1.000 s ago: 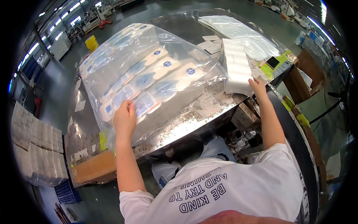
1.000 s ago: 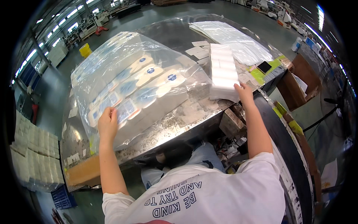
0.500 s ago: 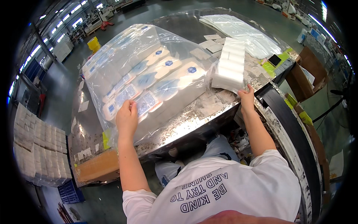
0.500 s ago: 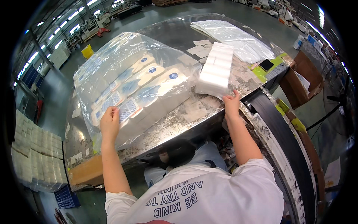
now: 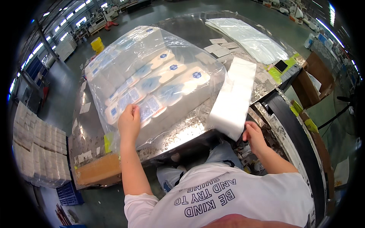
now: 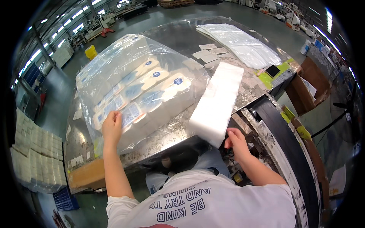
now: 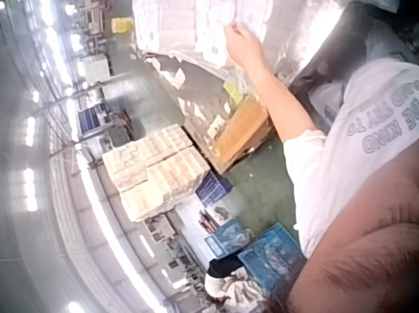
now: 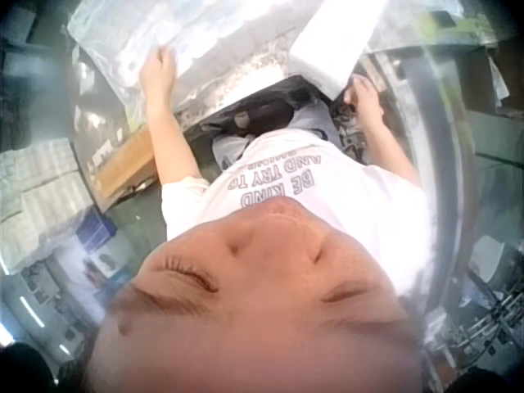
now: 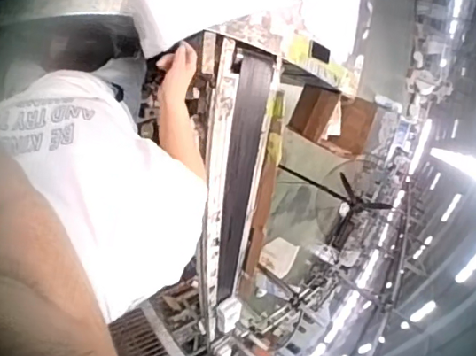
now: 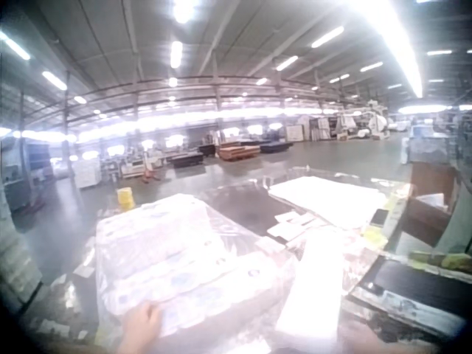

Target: The person places individual tissue packs into a large plastic bag on a metal workbench. They continue adding packs to the bag until it is full, then seal the opening and move the packaged bundle to the side of the table.

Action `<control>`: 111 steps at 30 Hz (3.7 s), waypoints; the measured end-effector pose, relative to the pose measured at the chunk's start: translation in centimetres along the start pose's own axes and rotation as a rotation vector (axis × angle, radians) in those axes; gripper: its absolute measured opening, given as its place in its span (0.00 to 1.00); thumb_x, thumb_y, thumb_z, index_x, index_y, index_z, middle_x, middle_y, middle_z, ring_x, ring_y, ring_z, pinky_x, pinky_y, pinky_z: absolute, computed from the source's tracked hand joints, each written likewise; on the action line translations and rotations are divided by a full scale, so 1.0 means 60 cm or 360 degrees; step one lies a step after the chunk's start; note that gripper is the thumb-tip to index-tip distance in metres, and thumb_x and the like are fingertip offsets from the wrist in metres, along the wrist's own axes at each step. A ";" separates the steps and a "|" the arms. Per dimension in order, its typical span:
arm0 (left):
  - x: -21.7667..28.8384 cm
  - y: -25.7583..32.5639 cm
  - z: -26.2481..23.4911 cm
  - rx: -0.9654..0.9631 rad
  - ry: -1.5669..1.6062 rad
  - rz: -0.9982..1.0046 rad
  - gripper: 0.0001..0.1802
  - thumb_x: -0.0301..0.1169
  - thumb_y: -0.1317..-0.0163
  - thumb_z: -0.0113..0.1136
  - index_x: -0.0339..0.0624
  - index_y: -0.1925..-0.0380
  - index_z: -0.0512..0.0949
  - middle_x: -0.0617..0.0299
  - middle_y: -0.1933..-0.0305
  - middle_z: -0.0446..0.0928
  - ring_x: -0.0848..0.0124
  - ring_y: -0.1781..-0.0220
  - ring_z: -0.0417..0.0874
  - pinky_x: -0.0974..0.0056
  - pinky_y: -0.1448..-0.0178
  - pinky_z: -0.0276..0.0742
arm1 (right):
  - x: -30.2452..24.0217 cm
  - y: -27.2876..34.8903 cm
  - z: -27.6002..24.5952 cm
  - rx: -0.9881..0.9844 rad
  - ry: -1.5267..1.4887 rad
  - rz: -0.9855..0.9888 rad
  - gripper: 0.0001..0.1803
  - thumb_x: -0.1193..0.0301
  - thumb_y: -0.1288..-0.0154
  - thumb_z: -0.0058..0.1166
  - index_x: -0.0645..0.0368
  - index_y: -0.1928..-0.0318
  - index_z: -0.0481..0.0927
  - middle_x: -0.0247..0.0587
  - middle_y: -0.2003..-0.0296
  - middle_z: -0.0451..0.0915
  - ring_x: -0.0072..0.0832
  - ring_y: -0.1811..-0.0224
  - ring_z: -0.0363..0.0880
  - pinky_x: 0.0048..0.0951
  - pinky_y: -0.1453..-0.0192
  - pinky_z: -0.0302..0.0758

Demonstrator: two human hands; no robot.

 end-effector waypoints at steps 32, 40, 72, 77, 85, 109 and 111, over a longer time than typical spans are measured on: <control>0.077 -0.042 -0.147 -0.0222 0.1893 -0.0019 0.10 0.35 0.29 0.51 0.41 0.60 0.77 0.78 0.81 0.61 0.85 0.80 0.57 0.75 0.76 0.53 | -0.142 0.136 0.354 -0.1451 -0.1183 -0.0038 0.28 0.55 0.35 0.51 0.56 0.39 0.71 0.39 0.50 0.79 0.36 0.50 0.79 0.35 0.49 0.77; 0.229 0.086 -0.246 0.0099 0.0959 0.0700 0.10 0.32 0.30 0.54 0.38 0.63 0.81 0.69 0.69 0.78 0.82 0.68 0.72 0.74 0.62 0.68 | -0.199 0.058 0.535 -0.1520 -0.1300 0.0073 0.22 0.58 0.32 0.51 0.55 0.42 0.73 0.35 0.52 0.80 0.30 0.52 0.79 0.29 0.51 0.77; 0.134 0.094 -0.006 -0.0042 0.0156 0.0562 0.10 0.38 0.34 0.53 0.46 0.63 0.78 0.50 0.69 0.81 0.48 0.63 0.81 0.49 0.60 0.76 | -0.201 -0.158 0.656 -0.1104 0.2226 -0.1795 0.29 0.50 0.33 0.50 0.48 0.35 0.71 0.48 0.32 0.65 0.48 0.28 0.59 0.53 0.29 0.58; 0.039 -0.028 0.019 0.0043 -0.0083 0.0233 0.10 0.36 0.34 0.51 0.44 0.63 0.78 0.49 0.67 0.81 0.47 0.60 0.82 0.47 0.57 0.75 | -0.233 -0.198 0.520 -0.0366 0.2093 -0.1693 0.26 0.58 0.33 0.50 0.51 0.36 0.72 0.47 0.35 0.69 0.49 0.31 0.64 0.55 0.30 0.59; -0.017 -0.105 0.059 -0.0060 -0.0270 -0.0074 0.12 0.29 0.36 0.48 0.37 0.59 0.78 0.46 0.61 0.82 0.48 0.54 0.83 0.50 0.51 0.77 | -0.172 -0.149 0.391 0.0282 0.2060 -0.1981 0.37 0.64 0.37 0.54 0.61 0.30 0.60 0.55 0.30 0.58 0.54 0.27 0.53 0.48 0.26 0.54; -0.020 -0.107 0.030 0.0035 -0.0130 -0.0201 0.16 0.37 0.34 0.45 0.42 0.59 0.80 0.50 0.57 0.82 0.50 0.54 0.82 0.50 0.49 0.76 | -0.058 -0.151 0.332 -0.0077 0.1901 -0.1494 0.21 0.69 0.40 0.57 0.61 0.46 0.79 0.52 0.41 0.73 0.48 0.37 0.68 0.44 0.32 0.63; -0.021 -0.108 0.031 0.0032 -0.0139 -0.0193 0.16 0.37 0.34 0.45 0.42 0.58 0.80 0.50 0.57 0.82 0.50 0.54 0.82 0.50 0.49 0.76 | -0.058 -0.151 0.332 -0.0071 0.1903 -0.1497 0.21 0.69 0.41 0.57 0.60 0.46 0.79 0.52 0.41 0.73 0.47 0.37 0.68 0.44 0.33 0.63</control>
Point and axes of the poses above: each hand's wrist, its own y-axis away from the middle knuckle, its own z-axis out of the palm, x = y × z, the point moved 8 cm from there along -y, towards the middle knuckle
